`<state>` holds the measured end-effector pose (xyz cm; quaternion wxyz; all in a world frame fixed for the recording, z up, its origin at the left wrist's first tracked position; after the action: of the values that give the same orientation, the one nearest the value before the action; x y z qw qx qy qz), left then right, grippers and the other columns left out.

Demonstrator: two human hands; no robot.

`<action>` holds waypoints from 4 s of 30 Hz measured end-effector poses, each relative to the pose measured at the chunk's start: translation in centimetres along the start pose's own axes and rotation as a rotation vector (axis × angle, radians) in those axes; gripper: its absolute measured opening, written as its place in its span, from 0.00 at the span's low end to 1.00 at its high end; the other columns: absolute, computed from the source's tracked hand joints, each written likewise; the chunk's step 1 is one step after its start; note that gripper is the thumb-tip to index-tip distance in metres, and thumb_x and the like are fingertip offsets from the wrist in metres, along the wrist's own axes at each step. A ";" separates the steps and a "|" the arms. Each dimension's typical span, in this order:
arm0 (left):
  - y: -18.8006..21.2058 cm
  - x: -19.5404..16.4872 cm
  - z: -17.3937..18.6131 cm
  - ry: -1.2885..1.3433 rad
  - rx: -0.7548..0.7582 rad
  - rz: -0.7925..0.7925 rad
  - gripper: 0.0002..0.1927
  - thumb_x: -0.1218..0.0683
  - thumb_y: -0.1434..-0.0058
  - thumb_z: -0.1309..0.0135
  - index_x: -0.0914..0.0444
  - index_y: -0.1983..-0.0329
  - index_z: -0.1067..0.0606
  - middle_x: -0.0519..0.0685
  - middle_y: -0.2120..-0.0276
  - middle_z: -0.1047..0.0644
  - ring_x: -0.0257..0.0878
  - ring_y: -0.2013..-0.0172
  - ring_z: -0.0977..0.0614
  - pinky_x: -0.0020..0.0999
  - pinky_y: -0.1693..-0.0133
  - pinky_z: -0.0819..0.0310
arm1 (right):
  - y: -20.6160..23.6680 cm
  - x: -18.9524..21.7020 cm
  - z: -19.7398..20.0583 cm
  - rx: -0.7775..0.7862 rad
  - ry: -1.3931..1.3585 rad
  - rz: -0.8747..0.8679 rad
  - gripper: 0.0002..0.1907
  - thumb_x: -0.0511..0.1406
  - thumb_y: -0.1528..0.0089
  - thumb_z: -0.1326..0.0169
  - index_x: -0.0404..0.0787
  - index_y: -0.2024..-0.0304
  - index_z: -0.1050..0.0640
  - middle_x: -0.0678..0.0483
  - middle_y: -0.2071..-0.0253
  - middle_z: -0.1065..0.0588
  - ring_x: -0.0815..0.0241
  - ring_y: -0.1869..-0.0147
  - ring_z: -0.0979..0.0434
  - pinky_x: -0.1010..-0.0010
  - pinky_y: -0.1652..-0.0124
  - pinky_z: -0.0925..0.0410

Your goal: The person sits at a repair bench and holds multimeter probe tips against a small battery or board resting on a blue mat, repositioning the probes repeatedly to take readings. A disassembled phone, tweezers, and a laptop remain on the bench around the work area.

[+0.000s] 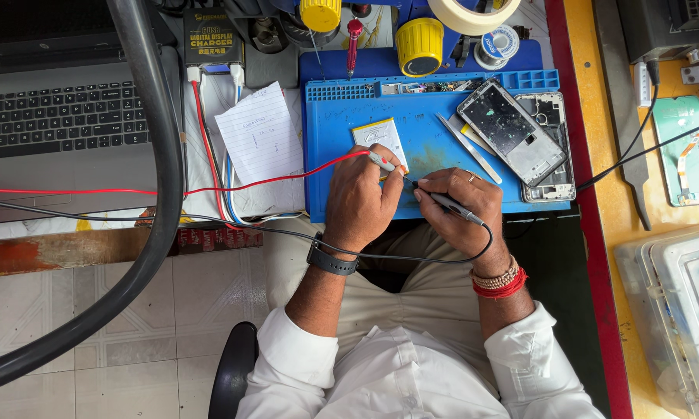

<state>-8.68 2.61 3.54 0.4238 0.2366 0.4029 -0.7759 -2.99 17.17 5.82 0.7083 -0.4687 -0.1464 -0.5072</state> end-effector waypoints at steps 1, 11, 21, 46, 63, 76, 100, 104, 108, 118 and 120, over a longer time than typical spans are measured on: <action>0.0 0.0 0.0 -0.001 0.001 0.001 0.04 0.56 0.34 0.44 0.60 0.62 0.27 0.48 0.69 0.21 0.46 0.59 0.20 0.45 0.57 0.29 | 0.0 0.0 0.0 0.000 0.001 0.000 0.10 0.24 0.44 0.33 0.35 0.62 0.21 0.47 0.61 0.19 0.55 0.57 0.15 0.70 0.59 0.24; 0.0 -0.1 0.1 -0.008 0.001 0.008 0.04 0.56 0.34 0.44 0.60 0.61 0.27 0.47 0.68 0.22 0.46 0.59 0.21 0.44 0.57 0.30 | -0.1 0.1 0.0 0.006 -0.005 -0.001 0.10 0.25 0.44 0.33 0.35 0.62 0.21 0.47 0.61 0.19 0.54 0.57 0.15 0.70 0.59 0.24; 0.0 -0.8 0.4 0.025 -0.027 -0.016 0.04 0.57 0.35 0.44 0.60 0.61 0.28 0.48 0.65 0.21 0.48 0.57 0.21 0.46 0.55 0.30 | -0.3 0.4 0.3 -0.007 -0.006 0.019 0.10 0.25 0.44 0.33 0.34 0.63 0.21 0.46 0.62 0.19 0.53 0.58 0.15 0.69 0.61 0.24; 0.1 -1.5 -0.5 0.030 -0.010 -0.044 0.02 0.59 0.34 0.44 0.62 0.61 0.25 0.48 0.61 0.21 0.49 0.57 0.22 0.44 0.54 0.29 | 0.3 0.4 2.3 0.009 -0.092 0.028 0.08 0.28 0.41 0.35 0.37 0.62 0.21 0.52 0.63 0.20 0.54 0.60 0.16 0.67 0.62 0.25; 0.4 -0.9 -0.8 0.032 0.001 -0.034 0.04 0.59 0.34 0.43 0.63 0.58 0.25 0.48 0.60 0.20 0.48 0.57 0.21 0.42 0.55 0.28 | 0.4 0.4 2.3 0.016 -0.094 0.034 0.08 0.29 0.41 0.35 0.37 0.60 0.21 0.51 0.62 0.20 0.53 0.58 0.17 0.66 0.60 0.25; 0.3 -0.6 -0.9 0.021 0.009 -0.021 0.04 0.58 0.34 0.43 0.63 0.58 0.25 0.47 0.60 0.21 0.47 0.57 0.21 0.42 0.55 0.28 | 0.4 0.3 2.2 0.026 -0.091 0.024 0.08 0.29 0.41 0.35 0.37 0.61 0.20 0.52 0.63 0.20 0.54 0.59 0.16 0.67 0.61 0.25; 0.4 -0.6 -1.0 0.019 0.007 -0.028 0.04 0.58 0.34 0.44 0.63 0.59 0.25 0.49 0.61 0.21 0.48 0.57 0.22 0.43 0.54 0.29 | 0.4 0.3 2.2 0.027 -0.080 0.015 0.08 0.29 0.41 0.34 0.38 0.61 0.21 0.52 0.62 0.20 0.55 0.59 0.16 0.68 0.62 0.25; 0.3 -0.7 -1.0 0.008 0.002 -0.032 0.04 0.58 0.34 0.44 0.63 0.59 0.25 0.48 0.61 0.21 0.47 0.57 0.22 0.43 0.54 0.28 | 0.2 0.4 2.2 0.019 -0.074 0.028 0.08 0.29 0.41 0.34 0.38 0.61 0.21 0.52 0.62 0.20 0.55 0.58 0.16 0.68 0.62 0.25; 0.3 -0.8 -1.0 0.006 0.008 -0.025 0.02 0.58 0.34 0.44 0.62 0.60 0.25 0.48 0.61 0.21 0.47 0.57 0.22 0.43 0.54 0.28 | 0.3 0.4 2.2 0.018 -0.083 0.027 0.08 0.29 0.41 0.34 0.38 0.61 0.21 0.52 0.62 0.20 0.55 0.59 0.16 0.68 0.62 0.24; 0.4 -0.7 -1.0 -0.001 0.003 -0.022 0.03 0.58 0.34 0.44 0.62 0.60 0.25 0.48 0.61 0.21 0.47 0.56 0.22 0.43 0.54 0.28 | 0.4 0.2 2.1 0.024 -0.080 0.031 0.08 0.29 0.41 0.34 0.38 0.62 0.21 0.52 0.62 0.20 0.55 0.58 0.16 0.67 0.62 0.25; 0.4 -0.6 -1.1 0.002 0.005 -0.017 0.03 0.58 0.34 0.44 0.63 0.60 0.25 0.48 0.60 0.21 0.47 0.57 0.22 0.42 0.54 0.28 | 0.4 0.2 2.1 0.027 -0.087 0.035 0.08 0.29 0.41 0.34 0.37 0.61 0.21 0.52 0.62 0.20 0.55 0.58 0.16 0.67 0.61 0.25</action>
<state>-7.99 3.71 3.16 0.4162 0.2350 0.4032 -0.7804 -2.01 18.76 6.82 0.7164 -0.4832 -0.1756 -0.4717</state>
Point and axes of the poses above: each hand's wrist, its own y-axis away from the middle knuckle, its own z-axis out of the back of the hand, x = y × z, the point moved 9 cm from there along -y, towards the middle knuckle
